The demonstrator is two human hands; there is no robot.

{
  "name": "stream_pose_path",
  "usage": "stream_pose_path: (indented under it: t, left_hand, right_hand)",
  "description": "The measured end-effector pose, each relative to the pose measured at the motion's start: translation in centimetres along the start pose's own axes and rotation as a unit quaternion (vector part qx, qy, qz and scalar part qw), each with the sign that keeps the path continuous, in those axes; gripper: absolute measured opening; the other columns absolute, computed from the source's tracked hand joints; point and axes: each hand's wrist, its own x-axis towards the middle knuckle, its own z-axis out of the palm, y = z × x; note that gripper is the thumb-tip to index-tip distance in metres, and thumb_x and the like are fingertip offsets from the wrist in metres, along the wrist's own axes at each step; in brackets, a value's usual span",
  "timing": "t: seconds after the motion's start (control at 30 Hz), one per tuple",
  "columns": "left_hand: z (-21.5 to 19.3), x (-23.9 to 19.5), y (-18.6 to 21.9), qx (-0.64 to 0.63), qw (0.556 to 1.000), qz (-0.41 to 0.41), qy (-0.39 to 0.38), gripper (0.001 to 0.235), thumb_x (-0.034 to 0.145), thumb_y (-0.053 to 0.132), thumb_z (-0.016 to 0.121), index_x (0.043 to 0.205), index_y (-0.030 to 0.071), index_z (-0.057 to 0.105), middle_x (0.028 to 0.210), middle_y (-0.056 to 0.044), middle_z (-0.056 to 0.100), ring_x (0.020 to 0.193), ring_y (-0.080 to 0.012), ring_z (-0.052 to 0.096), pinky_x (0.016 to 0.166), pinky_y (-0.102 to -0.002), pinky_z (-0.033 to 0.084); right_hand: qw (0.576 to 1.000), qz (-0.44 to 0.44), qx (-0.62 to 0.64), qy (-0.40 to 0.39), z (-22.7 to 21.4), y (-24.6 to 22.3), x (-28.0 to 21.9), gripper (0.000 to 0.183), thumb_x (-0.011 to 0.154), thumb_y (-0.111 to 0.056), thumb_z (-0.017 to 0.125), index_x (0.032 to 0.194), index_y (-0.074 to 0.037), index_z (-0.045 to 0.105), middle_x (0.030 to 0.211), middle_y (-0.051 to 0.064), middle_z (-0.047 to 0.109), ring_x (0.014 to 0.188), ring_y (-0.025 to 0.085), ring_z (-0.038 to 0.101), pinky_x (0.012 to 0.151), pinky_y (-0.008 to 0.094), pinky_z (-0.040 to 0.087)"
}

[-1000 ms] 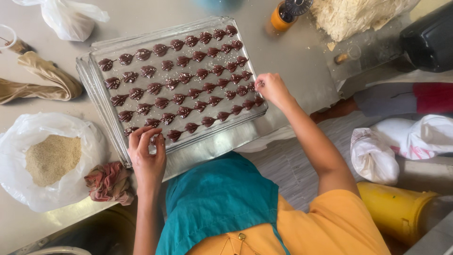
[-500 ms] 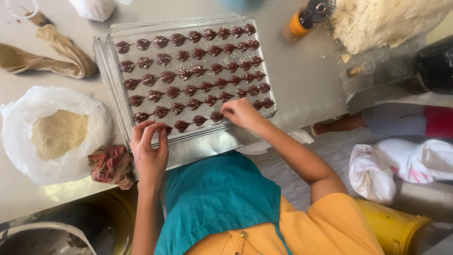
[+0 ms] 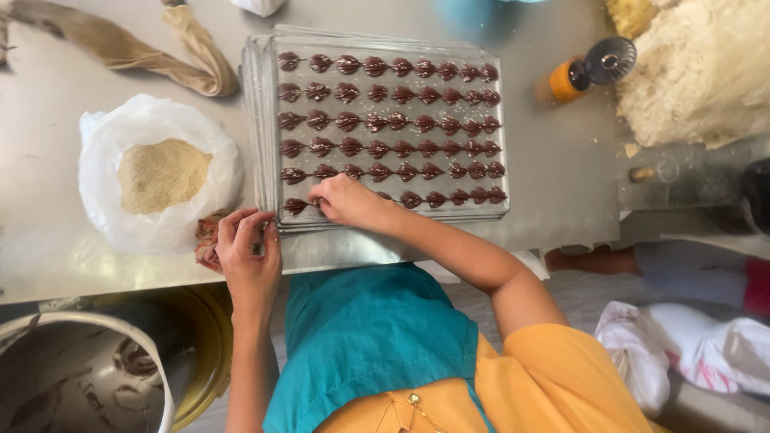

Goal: The person pipes chocolate into small dollops on a metal baking tray using a cloth piping bag. They sprinkle a granular topping over the dollops, place the tray on a rack, then refill the piping bag and continue piping on a new tray.

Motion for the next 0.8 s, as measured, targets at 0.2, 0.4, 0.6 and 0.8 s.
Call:
stream_pose_path:
  t: [0.2,0.4,0.6,0.8]
  left_hand:
    - [-2.3,-0.7,-1.1,0.086,0.991,0.079,0.063,0.015,0.093,0.002,0.073,0.108,0.004,0.072,0.116,-0.014,0.066,0.108,-0.0349,0.065,0.096,-0.048,0.048]
    - [-3.6,-1.6,-1.2,0.025,0.994,0.033,0.097,0.012,0.096,0.001,0.070,0.108,0.003,0.071,0.117,-0.018,0.064,0.108,-0.0369,0.066,0.093,-0.045,0.053]
    - [-4.3,-2.8,-1.1,0.017,0.988,0.006,0.154,0.014,0.090,0.001,0.070,0.104,0.005,0.071,0.113,-0.017,0.066,0.102,-0.0349,0.068,0.088,-0.042,0.056]
    - [-4.1,-4.6,-1.2,0.064,0.975,0.014,0.214,0.016,0.085,0.003,0.073,0.100,0.007,0.070,0.106,-0.012,0.067,0.100,-0.0344,0.068,0.084,-0.044,0.055]
  right_hand:
    - [0.999,-0.030,-0.011,-0.036,2.4,-0.6,3.5,0.048,0.071,0.006,0.058,0.114,-0.004,0.075,0.095,0.025,0.071,0.087,0.041,0.071,0.081,0.047,0.058]
    - [0.998,-0.033,-0.008,-0.052,2.7,-0.1,5.1,0.029,0.078,0.002,0.063,0.101,-0.007,0.077,0.094,0.020,0.074,0.086,0.037,0.073,0.079,0.043,0.059]
    - [0.991,-0.025,-0.027,-0.132,-1.1,2.5,2.4,0.024,0.078,-0.003,0.066,0.099,-0.007,0.076,0.092,0.018,0.075,0.082,0.034,0.073,0.076,0.041,0.059]
    - [0.987,0.037,-0.053,-0.146,-6.3,5.9,1.1,0.021,0.079,-0.009,0.072,0.100,-0.008,0.076,0.093,0.014,0.077,0.083,0.028,0.075,0.076,0.037,0.058]
